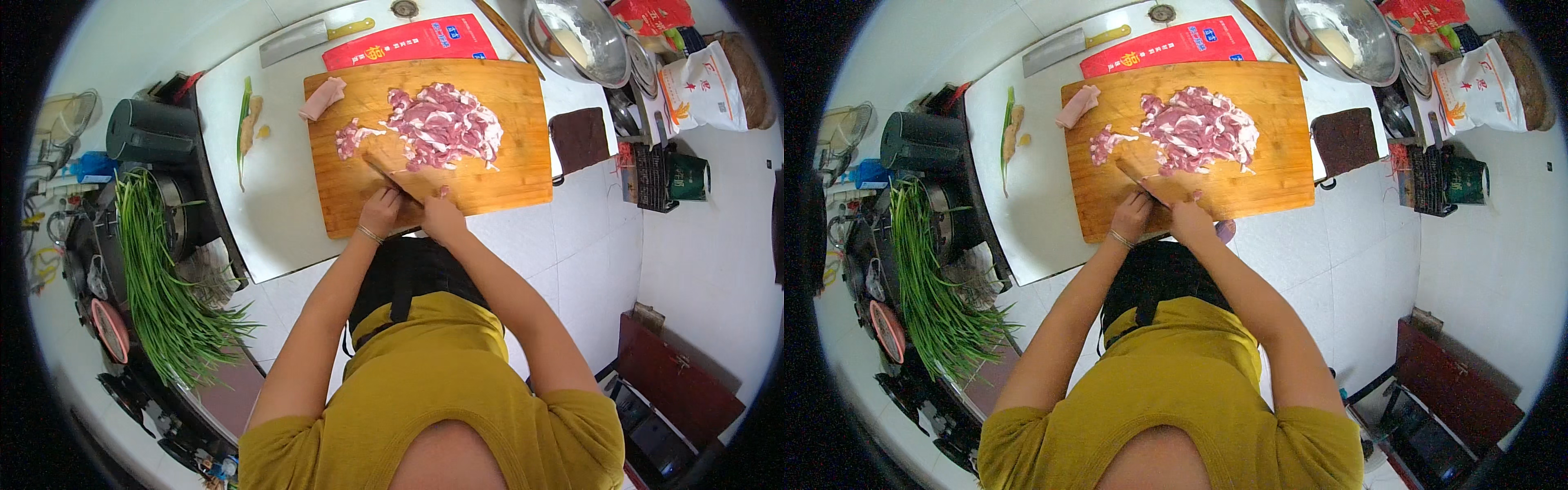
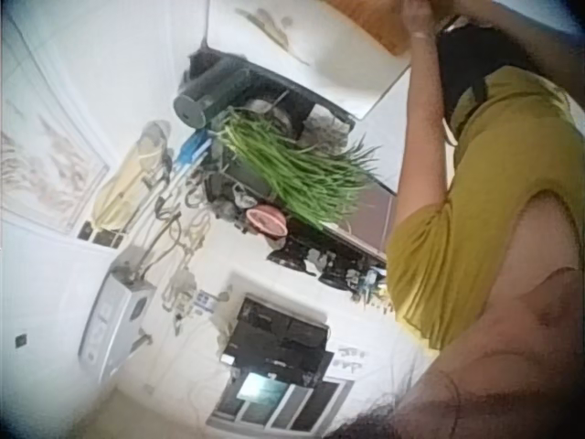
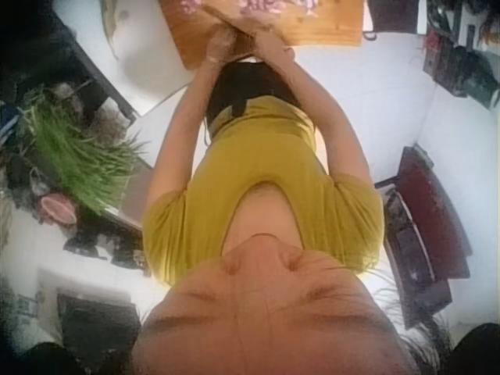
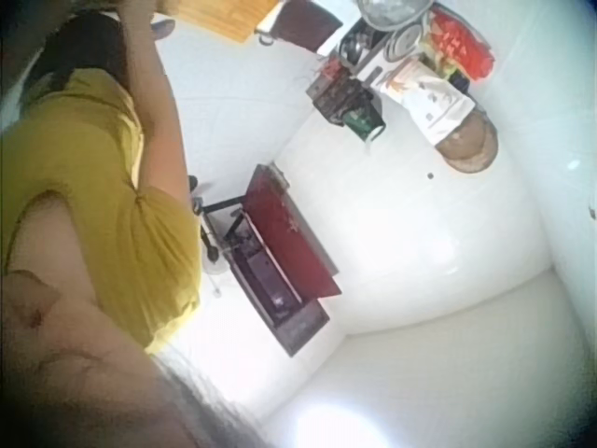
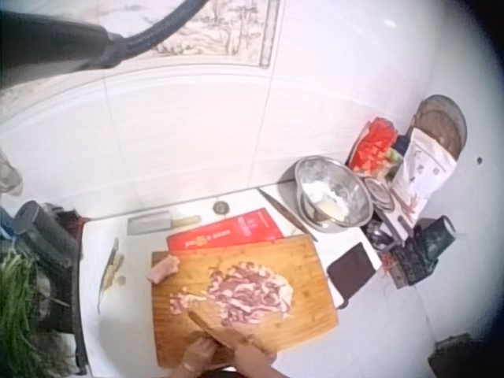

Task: The person slices raw meat into thin strips on a wooden cutting board using a large knife. They repeatedly cut the meat, occasionally adjusting the pile with their left hand to maintain a steady workflow.

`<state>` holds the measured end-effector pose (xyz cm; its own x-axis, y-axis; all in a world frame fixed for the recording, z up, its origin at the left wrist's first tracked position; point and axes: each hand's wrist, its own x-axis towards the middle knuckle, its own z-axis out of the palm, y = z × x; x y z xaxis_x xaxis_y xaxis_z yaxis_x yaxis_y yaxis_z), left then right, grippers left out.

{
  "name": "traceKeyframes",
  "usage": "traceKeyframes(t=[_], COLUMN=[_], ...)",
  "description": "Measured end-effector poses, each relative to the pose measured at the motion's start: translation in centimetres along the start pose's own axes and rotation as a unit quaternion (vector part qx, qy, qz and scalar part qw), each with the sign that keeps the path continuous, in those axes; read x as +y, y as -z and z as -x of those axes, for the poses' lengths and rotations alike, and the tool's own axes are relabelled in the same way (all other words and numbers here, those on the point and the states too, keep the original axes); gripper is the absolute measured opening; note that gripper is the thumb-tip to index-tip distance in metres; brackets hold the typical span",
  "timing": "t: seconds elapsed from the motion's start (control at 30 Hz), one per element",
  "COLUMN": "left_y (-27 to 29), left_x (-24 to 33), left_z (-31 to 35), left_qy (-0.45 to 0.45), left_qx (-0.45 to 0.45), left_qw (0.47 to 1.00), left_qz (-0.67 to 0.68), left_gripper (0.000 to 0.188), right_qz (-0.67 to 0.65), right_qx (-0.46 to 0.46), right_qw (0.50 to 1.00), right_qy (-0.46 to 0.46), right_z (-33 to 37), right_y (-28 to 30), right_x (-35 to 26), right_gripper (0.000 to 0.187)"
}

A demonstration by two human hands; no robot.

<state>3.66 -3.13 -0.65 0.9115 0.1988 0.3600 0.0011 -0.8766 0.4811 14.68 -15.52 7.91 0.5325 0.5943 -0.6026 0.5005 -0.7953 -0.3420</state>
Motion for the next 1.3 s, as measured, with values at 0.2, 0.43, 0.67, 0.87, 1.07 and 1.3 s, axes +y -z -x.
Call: traceKeyframes(t=[0.2, 0.43, 0.67, 0.87, 1.07, 1.3], left_y=[0.2, -0.4, -0.3, -1.2, 0.1, 1.5], left_x=[0.9, 0.7, 1.1, 1.2, 2.4, 1.2], left_z=[-0.5, -0.1, -0.5, -2.7, -3.9, -2.1], left_qy=[0.005, 0.004, 0.034, 0.181, 0.164, 0.077], left_qx=[0.004, -0.011, 0.014, 0.058, 0.019, 0.004], left_qw=[1.000, 1.000, 0.999, 0.980, 0.984, 0.996], left_qz=[0.021, 0.015, -0.001, -0.060, -0.064, -0.039], left_gripper=[0.019, 0.017, 0.009, 0.015, 0.019, 0.020], right_qz=[0.015, 0.002, 0.058, 0.016, -0.004, 0.006], right_qx=[-0.013, 0.045, 0.018, 0.116, 0.113, 0.089], right_qw=[1.000, 0.999, 0.998, 0.992, 0.991, 0.996], right_qy=[-0.020, 0.021, -0.027, -0.052, -0.066, -0.028], right_z=[1.0, -2.7, 1.4, -1.0, 0.5, 0.9], right_y=[-1.5, -2.4, -1.1, 3.7, 3.6, 1.5], right_x=[2.9, -0.1, 4.4, 4.1, 4.0, 3.0], right_gripper=[0.017, 0.019, 0.023, 0.024, 0.018, 0.024])
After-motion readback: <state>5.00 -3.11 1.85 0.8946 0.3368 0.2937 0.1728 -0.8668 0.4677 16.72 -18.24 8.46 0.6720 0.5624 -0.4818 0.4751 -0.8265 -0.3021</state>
